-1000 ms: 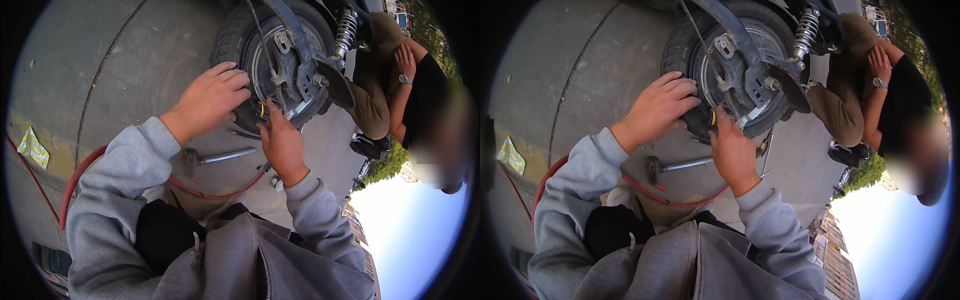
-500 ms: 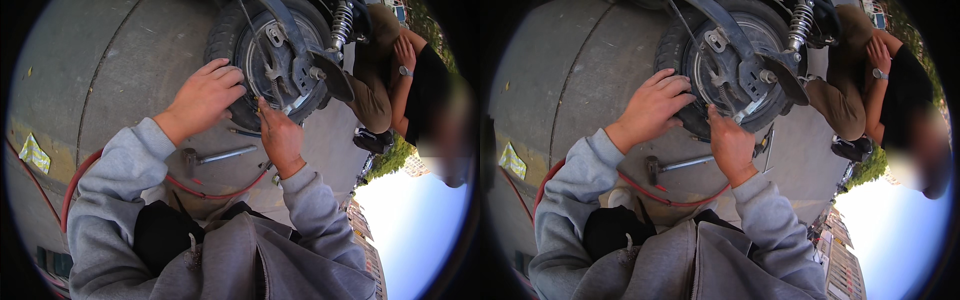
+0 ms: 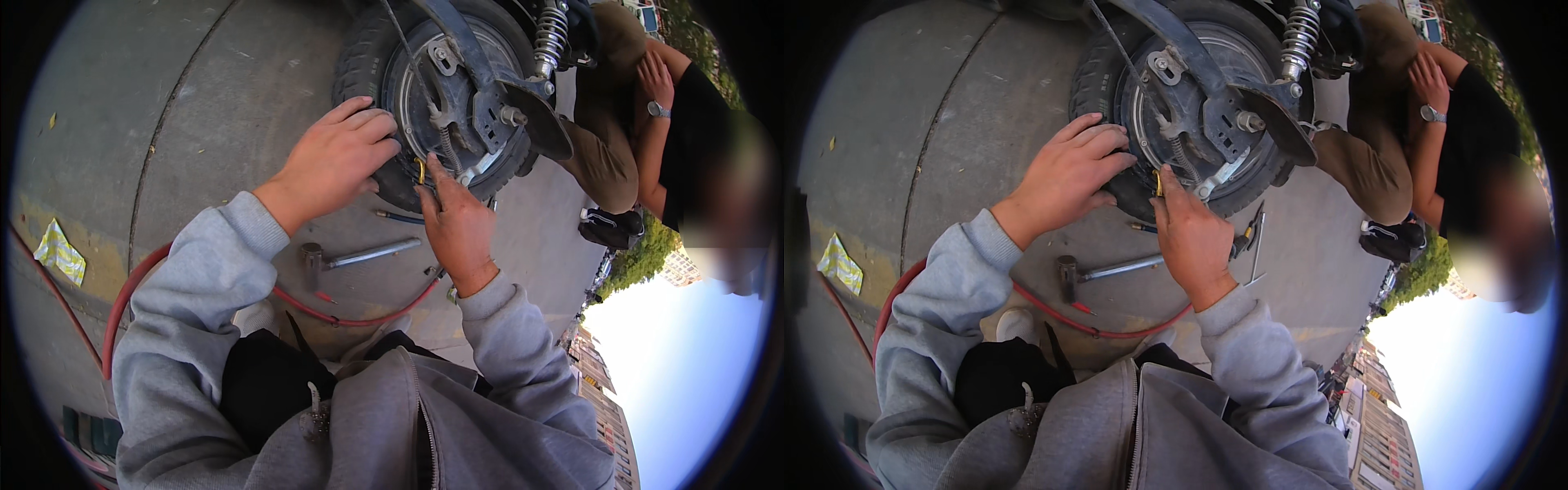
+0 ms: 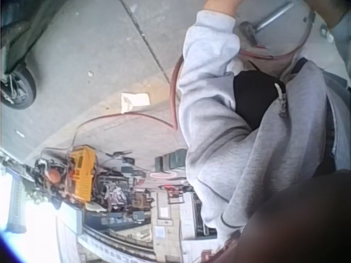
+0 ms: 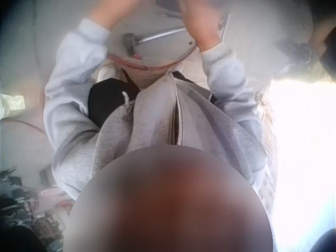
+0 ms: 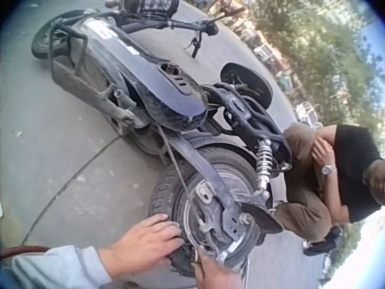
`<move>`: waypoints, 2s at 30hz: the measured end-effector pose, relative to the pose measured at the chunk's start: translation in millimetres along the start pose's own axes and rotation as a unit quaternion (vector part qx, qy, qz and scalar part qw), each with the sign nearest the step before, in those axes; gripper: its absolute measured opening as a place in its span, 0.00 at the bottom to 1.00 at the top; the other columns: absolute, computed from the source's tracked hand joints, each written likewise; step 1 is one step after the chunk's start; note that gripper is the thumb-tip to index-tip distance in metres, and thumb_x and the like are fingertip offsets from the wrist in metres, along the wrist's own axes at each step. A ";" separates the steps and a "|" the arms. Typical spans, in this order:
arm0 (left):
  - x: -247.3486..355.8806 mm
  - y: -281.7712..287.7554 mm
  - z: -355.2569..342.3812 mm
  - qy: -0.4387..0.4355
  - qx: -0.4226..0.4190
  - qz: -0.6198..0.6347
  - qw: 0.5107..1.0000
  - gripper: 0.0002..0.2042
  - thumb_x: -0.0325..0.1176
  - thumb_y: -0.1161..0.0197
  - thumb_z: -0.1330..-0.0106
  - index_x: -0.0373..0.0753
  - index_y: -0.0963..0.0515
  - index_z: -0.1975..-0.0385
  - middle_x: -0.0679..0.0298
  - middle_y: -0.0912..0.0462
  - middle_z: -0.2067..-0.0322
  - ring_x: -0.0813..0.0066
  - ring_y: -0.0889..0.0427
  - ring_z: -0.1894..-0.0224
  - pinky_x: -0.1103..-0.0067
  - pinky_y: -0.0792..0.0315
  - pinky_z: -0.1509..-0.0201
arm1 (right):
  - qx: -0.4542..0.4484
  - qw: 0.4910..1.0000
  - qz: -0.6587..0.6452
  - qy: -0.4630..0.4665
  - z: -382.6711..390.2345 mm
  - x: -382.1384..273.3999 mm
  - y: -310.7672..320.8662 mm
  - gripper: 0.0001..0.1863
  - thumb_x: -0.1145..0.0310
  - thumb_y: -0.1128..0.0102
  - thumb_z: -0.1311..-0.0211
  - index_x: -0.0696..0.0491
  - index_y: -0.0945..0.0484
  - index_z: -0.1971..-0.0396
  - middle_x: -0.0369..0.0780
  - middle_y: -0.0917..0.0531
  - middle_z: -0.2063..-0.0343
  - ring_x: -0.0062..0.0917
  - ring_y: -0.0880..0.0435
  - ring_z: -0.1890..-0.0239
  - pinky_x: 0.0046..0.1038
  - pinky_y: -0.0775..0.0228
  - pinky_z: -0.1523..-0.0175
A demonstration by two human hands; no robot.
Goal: The person works on the rear wheel of an electric scooter, using pliers and a screwdriver to adjust components near the brake and tire. They briefly walk away to retrieve a plastic bottle, then return to continue adjusting the wheel area.
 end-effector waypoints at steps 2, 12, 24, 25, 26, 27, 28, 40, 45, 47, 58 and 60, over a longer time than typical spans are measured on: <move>-0.1 -1.5 -0.4 0.002 -0.004 -0.001 1.000 0.29 0.33 0.23 0.63 0.42 0.21 0.54 0.63 0.24 0.51 0.65 0.28 0.40 0.64 0.42 0.28 | -0.013 1.000 0.007 0.001 1.4 0.2 -3.1 0.20 0.65 0.31 0.44 0.45 0.18 0.49 0.39 0.15 0.70 0.32 0.15 0.71 0.31 0.25 0.68; -0.4 -2.0 -0.2 0.004 -0.003 0.001 1.000 0.28 0.33 0.23 0.62 0.42 0.21 0.55 0.63 0.24 0.51 0.65 0.28 0.40 0.65 0.42 0.28 | -0.022 0.999 0.017 0.026 -6.8 6.3 -4.1 0.19 0.66 0.32 0.44 0.46 0.18 0.50 0.38 0.13 0.65 0.30 0.14 0.67 0.28 0.24 0.65; 2.1 -0.2 -2.4 0.000 -0.008 -0.002 1.000 0.28 0.33 0.23 0.62 0.41 0.21 0.55 0.62 0.24 0.51 0.65 0.28 0.41 0.64 0.41 0.29 | -0.040 0.998 0.045 0.030 -8.8 3.9 -2.1 0.22 0.64 0.31 0.46 0.45 0.19 0.49 0.37 0.13 0.65 0.29 0.14 0.67 0.28 0.23 0.66; 2.2 -0.3 -2.7 -0.001 -0.005 -0.004 1.000 0.28 0.33 0.23 0.63 0.41 0.21 0.55 0.62 0.24 0.51 0.65 0.28 0.41 0.64 0.41 0.29 | -0.039 0.998 0.047 0.025 -8.5 4.4 -0.7 0.22 0.63 0.31 0.46 0.44 0.19 0.48 0.37 0.13 0.65 0.29 0.14 0.67 0.28 0.24 0.66; 1.3 -0.7 -2.5 0.001 -0.009 -0.010 1.000 0.28 0.33 0.23 0.63 0.41 0.21 0.55 0.62 0.24 0.52 0.65 0.28 0.41 0.64 0.41 0.29 | -0.037 0.998 0.047 0.022 -8.6 4.4 0.0 0.22 0.63 0.31 0.46 0.44 0.19 0.48 0.37 0.13 0.65 0.29 0.14 0.67 0.28 0.24 0.66; 1.2 0.2 -2.1 0.000 -0.003 -0.006 1.000 0.28 0.33 0.23 0.63 0.41 0.21 0.55 0.62 0.24 0.52 0.65 0.28 0.41 0.64 0.41 0.29 | -0.048 0.997 0.055 0.018 -8.4 5.2 -0.6 0.22 0.63 0.31 0.46 0.44 0.19 0.48 0.37 0.13 0.65 0.28 0.14 0.67 0.28 0.24 0.67; 1.0 0.1 -1.8 0.001 -0.005 -0.003 1.000 0.28 0.33 0.23 0.63 0.41 0.21 0.55 0.62 0.24 0.51 0.65 0.27 0.41 0.64 0.41 0.29 | -0.062 0.996 0.062 0.013 -8.3 6.4 -1.4 0.22 0.62 0.31 0.46 0.43 0.19 0.49 0.37 0.13 0.66 0.28 0.14 0.68 0.27 0.24 0.67; 1.5 2.1 -2.6 -0.010 0.013 -0.018 1.000 0.25 0.34 0.23 0.62 0.41 0.21 0.59 0.64 0.25 0.54 0.67 0.27 0.44 0.66 0.41 0.29 | -0.055 0.996 0.070 0.023 -12.5 7.9 -0.8 0.27 0.58 0.30 0.47 0.43 0.23 0.45 0.35 0.14 0.71 0.28 0.15 0.72 0.28 0.26 0.71; 1.2 0.8 -1.5 -0.011 0.020 -0.018 1.000 0.24 0.34 0.23 0.62 0.41 0.21 0.60 0.64 0.25 0.55 0.68 0.26 0.45 0.67 0.41 0.29 | -0.039 0.997 0.065 0.027 -13.6 7.8 -0.1 0.28 0.56 0.28 0.50 0.46 0.26 0.49 0.36 0.17 0.78 0.30 0.16 0.78 0.30 0.28 0.76; 0.6 -0.3 -1.5 -0.007 0.013 -0.016 1.000 0.24 0.34 0.23 0.62 0.41 0.21 0.60 0.64 0.25 0.55 0.67 0.26 0.45 0.67 0.41 0.29 | -0.049 0.995 0.081 0.013 -13.9 10.7 -2.9 0.25 0.54 0.28 0.48 0.45 0.27 0.52 0.35 0.15 0.76 0.30 0.15 0.76 0.31 0.28 0.75; 0.8 -1.1 -2.8 0.009 -0.015 -0.006 1.000 0.28 0.33 0.23 0.62 0.42 0.21 0.55 0.63 0.24 0.52 0.66 0.27 0.41 0.65 0.41 0.29 | -0.047 0.999 0.024 -0.002 -12.1 7.0 0.2 0.24 0.55 0.29 0.49 0.47 0.27 0.55 0.38 0.17 0.78 0.32 0.15 0.77 0.32 0.28 0.76; 0.8 -0.8 -2.3 0.010 -0.012 -0.003 1.000 0.28 0.33 0.23 0.62 0.42 0.21 0.55 0.64 0.24 0.52 0.66 0.28 0.41 0.65 0.41 0.29 | -0.044 0.999 -0.006 -0.004 -8.4 5.9 0.6 0.26 0.55 0.29 0.48 0.47 0.26 0.51 0.39 0.17 0.77 0.32 0.15 0.77 0.32 0.27 0.76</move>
Point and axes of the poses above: each hand's wrist, its own z-axis away from the middle knuckle, its own y-axis out of the back of the hand, x = y × z, the point moved 6 cm from there along -z, towards the middle knuckle
